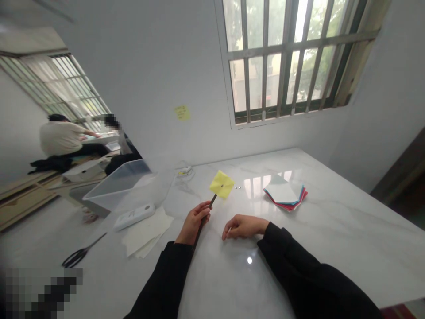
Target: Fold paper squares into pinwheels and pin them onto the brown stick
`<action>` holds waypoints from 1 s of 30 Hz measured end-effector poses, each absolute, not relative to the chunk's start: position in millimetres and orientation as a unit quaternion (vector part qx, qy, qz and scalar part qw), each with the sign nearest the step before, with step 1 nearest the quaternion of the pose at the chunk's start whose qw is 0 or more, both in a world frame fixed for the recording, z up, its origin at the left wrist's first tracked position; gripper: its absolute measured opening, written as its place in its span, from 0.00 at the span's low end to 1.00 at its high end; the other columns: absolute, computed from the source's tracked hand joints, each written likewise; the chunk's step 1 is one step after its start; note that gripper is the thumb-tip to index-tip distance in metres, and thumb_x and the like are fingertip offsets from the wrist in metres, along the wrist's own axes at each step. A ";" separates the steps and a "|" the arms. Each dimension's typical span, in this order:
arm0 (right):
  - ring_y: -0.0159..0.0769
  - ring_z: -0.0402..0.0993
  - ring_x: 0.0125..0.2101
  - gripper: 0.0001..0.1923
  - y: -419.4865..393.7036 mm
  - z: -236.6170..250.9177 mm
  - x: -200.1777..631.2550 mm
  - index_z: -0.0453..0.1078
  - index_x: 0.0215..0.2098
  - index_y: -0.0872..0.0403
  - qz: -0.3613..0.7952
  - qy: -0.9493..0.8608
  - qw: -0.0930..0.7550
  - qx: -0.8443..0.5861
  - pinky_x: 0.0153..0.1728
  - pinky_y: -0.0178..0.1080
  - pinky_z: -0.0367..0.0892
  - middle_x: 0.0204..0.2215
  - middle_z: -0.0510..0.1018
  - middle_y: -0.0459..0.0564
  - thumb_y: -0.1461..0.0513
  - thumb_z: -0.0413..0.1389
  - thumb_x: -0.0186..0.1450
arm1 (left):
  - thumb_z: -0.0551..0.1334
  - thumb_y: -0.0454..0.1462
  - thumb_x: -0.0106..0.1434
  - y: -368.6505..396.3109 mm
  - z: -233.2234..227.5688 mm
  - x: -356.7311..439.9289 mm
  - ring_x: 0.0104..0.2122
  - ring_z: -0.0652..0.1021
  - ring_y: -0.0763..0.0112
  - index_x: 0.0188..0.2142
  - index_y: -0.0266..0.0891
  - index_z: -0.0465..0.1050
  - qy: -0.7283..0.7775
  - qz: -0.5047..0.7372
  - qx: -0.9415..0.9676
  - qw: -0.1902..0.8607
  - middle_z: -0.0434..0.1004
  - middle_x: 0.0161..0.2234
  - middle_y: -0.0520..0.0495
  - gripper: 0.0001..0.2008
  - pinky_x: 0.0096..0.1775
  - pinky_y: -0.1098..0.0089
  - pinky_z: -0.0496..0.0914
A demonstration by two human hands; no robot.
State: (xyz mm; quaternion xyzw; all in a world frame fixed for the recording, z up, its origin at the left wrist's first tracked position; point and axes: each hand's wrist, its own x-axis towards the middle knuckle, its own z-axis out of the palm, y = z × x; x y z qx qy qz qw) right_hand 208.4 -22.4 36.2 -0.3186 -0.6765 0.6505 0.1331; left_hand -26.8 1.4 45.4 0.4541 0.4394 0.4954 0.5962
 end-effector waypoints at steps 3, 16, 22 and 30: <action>0.27 0.53 0.16 0.11 -6.3 18.6 208.5 0.78 0.38 0.52 0.622 -0.639 0.236 -0.385 0.18 0.34 0.48 0.17 0.63 0.39 0.54 0.61 0.62 | 0.78 0.43 0.47 2.9 45.0 -32.5 0.25 0.71 0.77 0.42 0.43 0.84 0.448 0.500 0.445 0.593 0.80 0.35 0.48 0.21 0.28 0.73 0.63; 0.29 0.52 0.17 0.17 -2.5 17.2 223.0 0.81 0.41 0.55 0.578 -0.660 0.223 -0.425 0.20 0.33 0.48 0.16 0.61 0.40 0.61 0.55 0.57 | 0.76 0.43 0.49 -1.3 36.4 -36.9 0.26 0.69 0.74 0.42 0.38 0.84 0.459 0.460 0.492 0.579 0.81 0.36 0.46 0.21 0.30 0.71 0.62; 0.26 0.53 0.16 0.11 -20.4 14.8 191.1 0.80 0.34 0.55 0.671 -0.633 0.202 -0.328 0.19 0.32 0.47 0.16 0.63 0.40 0.65 0.54 0.59 | 0.75 0.44 0.51 2.2 29.4 -40.8 0.29 0.71 0.74 0.45 0.36 0.82 0.457 0.458 0.488 0.586 0.82 0.38 0.45 0.23 0.33 0.72 0.63; 0.28 0.53 0.17 0.26 29.3 -11.4 244.5 0.72 0.54 0.61 0.424 -0.481 0.464 -0.611 0.21 0.31 0.47 0.16 0.60 0.34 0.63 0.53 0.58 | 0.74 0.44 0.52 3.6 25.2 -42.7 0.34 0.75 0.69 0.46 0.38 0.82 0.472 0.440 0.497 0.580 0.83 0.42 0.44 0.22 0.36 0.71 0.65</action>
